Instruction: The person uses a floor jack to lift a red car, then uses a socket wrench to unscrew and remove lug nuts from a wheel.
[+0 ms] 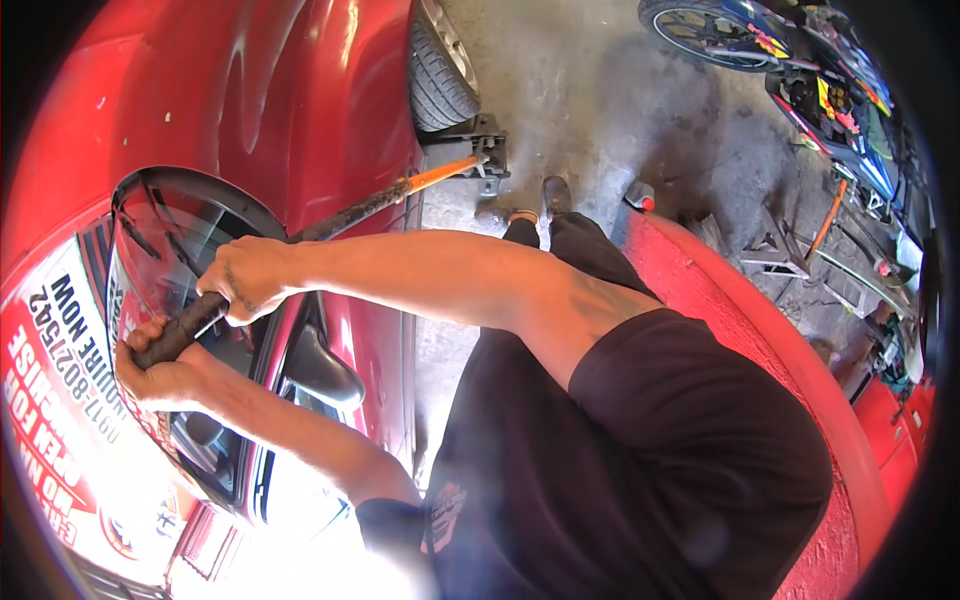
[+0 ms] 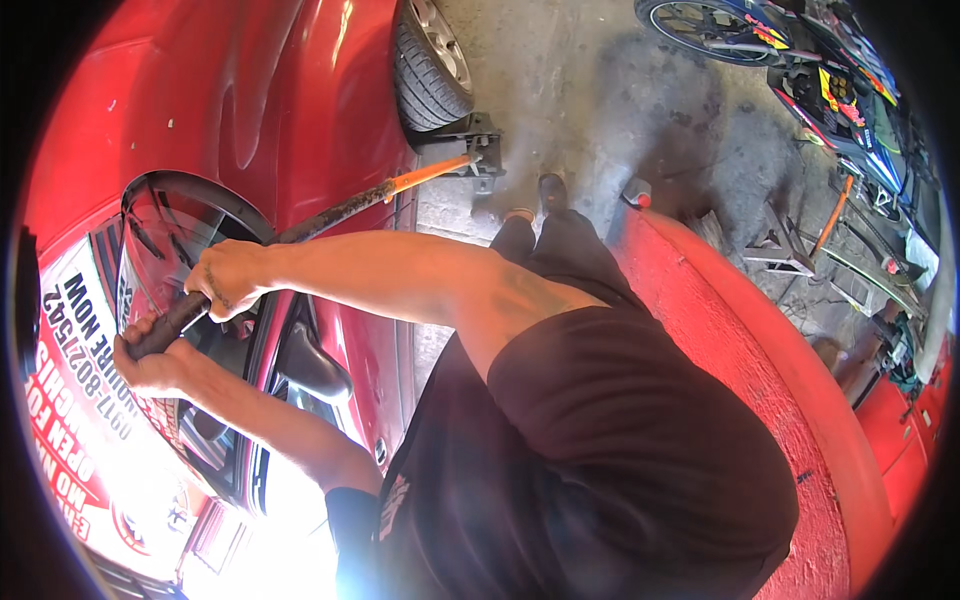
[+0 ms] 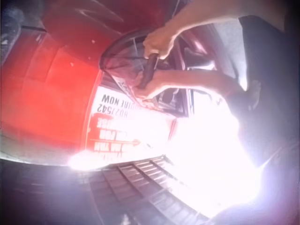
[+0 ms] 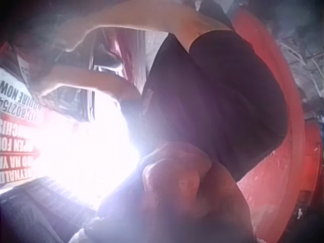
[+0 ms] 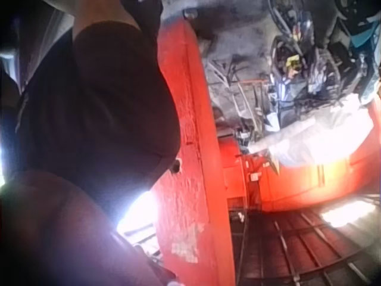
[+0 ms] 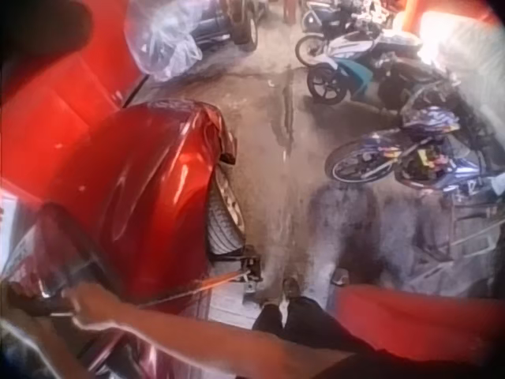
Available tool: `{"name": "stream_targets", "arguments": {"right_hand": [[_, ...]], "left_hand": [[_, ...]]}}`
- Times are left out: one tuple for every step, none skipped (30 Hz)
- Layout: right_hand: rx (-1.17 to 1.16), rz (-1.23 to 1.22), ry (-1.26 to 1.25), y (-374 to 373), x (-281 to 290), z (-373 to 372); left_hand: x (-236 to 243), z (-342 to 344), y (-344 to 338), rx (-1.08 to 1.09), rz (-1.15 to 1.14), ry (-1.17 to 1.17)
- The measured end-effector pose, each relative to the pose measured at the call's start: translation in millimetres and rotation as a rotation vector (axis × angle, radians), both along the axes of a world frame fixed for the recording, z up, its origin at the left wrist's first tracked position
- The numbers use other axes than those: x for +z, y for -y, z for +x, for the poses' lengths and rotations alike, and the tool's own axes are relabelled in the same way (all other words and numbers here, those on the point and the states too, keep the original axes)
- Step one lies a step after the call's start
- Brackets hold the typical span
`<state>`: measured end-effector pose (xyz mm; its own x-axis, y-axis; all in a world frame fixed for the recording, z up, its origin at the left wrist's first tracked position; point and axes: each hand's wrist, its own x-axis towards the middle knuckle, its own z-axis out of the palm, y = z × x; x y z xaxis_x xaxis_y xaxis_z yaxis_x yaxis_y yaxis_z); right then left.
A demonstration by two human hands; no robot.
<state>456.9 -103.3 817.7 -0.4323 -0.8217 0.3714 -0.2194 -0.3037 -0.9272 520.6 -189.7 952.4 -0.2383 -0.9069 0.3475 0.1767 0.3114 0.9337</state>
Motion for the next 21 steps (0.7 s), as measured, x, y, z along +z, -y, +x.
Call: {"name": "stream_targets", "arguments": {"right_hand": [[0.051, 0.003, 0.026, 0, 3, -1], [0.055, -0.003, 0.027, -1, 7, -2], [0.095, 0.002, 0.043, -3, 10, -7], [0.136, 0.007, 0.061, -5, 12, -9], [0.134, 0.005, 0.057, -6, 15, -9], [0.143, 0.005, 0.072, -6, 15, -9], [0.151, 0.004, 0.087, -6, 16, -9], [0.147, 0.005, 0.085, -8, 16, -11], [0.157, -0.005, 0.077, -9, 16, -13], [0.167, -0.015, 0.069, -12, 16, -15], [0.164, -0.015, 0.071, -14, 17, -17], [0.190, 0.005, 0.071, -16, 18, -19], [0.215, 0.025, 0.071, -18, 19, -22], [0.210, 0.028, 0.073, -21, 18, -22], [0.230, 0.017, 0.085, -23, 24, -21], [0.244, 0.014, 0.100, -27, 25, -21], [0.240, 0.013, 0.101, -30, 25, -21], [0.252, 0.008, 0.101, -34, 26, -21], [0.263, 0.003, 0.100, -38, 27, -22], [0.260, -0.033, 0.077, -46, 25, -25], [0.255, -0.029, 0.072, -60, 25, -29]], "left_hand": [[2, 0, 0, 0.004, -0.006, 0.001], [5, 0, 0, 0.051, -0.048, 0.022], [6, -1, 0, 0.092, -0.085, 0.037], [8, -2, -1, 0.090, -0.085, 0.033], [11, -2, -2, 0.084, -0.090, 0.018], [12, -4, -4, 0.077, -0.091, 0.003], [12, -5, -8, 0.073, -0.090, 0.000], [13, -7, -12, 0.051, -0.089, -0.007], [14, -7, -16, 0.031, -0.091, -0.010], [14, -5, -15, 0.028, -0.091, -0.009], [14, 1, -11, -0.133, -0.070, -0.016], [15, 5, -9, -0.294, -0.048, -0.023], [16, 9, -8, -0.299, -0.046, -0.022], [16, 13, -7, -0.451, -0.047, -0.028], [24, 19, -6, -0.596, -0.059, -0.032], [28, 21, 2, -0.713, -0.035, -0.051], [29, 25, 6, -0.717, -0.035, -0.049], [33, 24, 1, -0.798, -0.045, -0.041], [35, 21, -5, -0.881, -0.055, -0.034], [34, 18, -11, -0.980, -0.084, -0.051], [33, 15, -24, -0.984, -0.083, -0.058]]}}
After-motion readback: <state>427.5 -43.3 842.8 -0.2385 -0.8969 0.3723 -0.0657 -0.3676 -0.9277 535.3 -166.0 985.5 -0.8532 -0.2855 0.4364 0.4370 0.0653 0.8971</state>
